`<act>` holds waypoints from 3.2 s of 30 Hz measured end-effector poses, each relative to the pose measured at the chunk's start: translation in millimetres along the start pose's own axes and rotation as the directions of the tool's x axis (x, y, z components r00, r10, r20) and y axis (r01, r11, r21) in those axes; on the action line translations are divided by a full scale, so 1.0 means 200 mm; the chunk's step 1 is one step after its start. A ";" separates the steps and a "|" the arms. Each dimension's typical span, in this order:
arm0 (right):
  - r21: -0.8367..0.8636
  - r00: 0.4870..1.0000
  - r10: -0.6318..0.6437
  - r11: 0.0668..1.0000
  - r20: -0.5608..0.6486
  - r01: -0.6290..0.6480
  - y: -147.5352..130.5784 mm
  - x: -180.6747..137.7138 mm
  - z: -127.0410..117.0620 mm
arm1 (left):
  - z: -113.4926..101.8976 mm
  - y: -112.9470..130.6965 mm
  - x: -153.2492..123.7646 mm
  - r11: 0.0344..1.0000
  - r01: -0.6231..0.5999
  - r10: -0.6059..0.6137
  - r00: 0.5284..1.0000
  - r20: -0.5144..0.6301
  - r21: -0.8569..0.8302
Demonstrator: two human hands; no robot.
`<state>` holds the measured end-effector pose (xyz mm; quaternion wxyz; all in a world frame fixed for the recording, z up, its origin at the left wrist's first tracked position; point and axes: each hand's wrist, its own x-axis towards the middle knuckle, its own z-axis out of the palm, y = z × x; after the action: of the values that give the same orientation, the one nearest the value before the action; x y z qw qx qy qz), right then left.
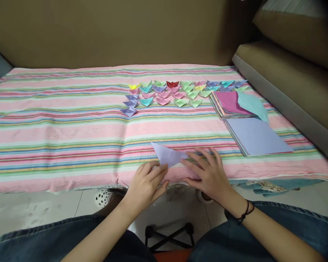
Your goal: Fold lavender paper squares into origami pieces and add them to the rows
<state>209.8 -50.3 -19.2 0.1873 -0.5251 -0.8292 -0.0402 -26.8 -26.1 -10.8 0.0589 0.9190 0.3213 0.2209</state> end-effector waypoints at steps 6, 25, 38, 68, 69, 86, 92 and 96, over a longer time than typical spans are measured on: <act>0.007 0.999 0.028 1.000 -0.029 -0.028 0.06 -0.03 -0.03 | -0.01 -0.01 0.00 0.998 0.021 -0.022 0.999 -0.024 -0.058; 0.273 0.956 -0.250 0.919 -0.155 0.285 0.06 0.29 -0.02 | -0.07 -0.08 0.15 0.955 0.134 -0.135 0.991 0.015 -0.265; 0.914 0.947 0.257 0.305 0.192 -0.268 -0.08 0.37 -0.19 | -0.25 0.02 0.26 0.173 0.343 -0.626 0.762 0.166 -0.923; 0.879 0.934 0.221 0.330 0.282 -0.343 0.01 0.34 -0.25 | -0.29 -0.05 0.24 0.178 0.387 -0.794 0.599 0.100 -0.905; 0.890 0.931 0.248 0.307 0.266 -0.336 0.01 0.34 -0.24 | -0.29 -0.05 0.24 0.157 0.385 -0.804 0.585 0.109 -0.909; 0.915 0.898 0.313 0.158 0.310 -0.371 -0.10 0.36 -0.15 | -0.22 0.01 0.24 0.129 0.539 -0.594 0.714 0.370 -0.832; 0.878 0.923 0.217 0.299 0.319 -0.374 -0.08 0.35 -0.18 | -0.20 0.00 0.24 0.269 0.553 -0.569 0.752 0.333 -0.789; 0.879 0.911 0.186 0.250 0.368 -0.406 -0.08 0.34 -0.17 | -0.19 0.01 0.24 0.270 0.537 -0.579 0.754 0.311 -0.799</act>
<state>178.2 -8.4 38.6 0.3820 -0.4632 -0.5930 0.5365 -9.6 -0.3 41.5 0.5700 0.5857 0.4703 0.3330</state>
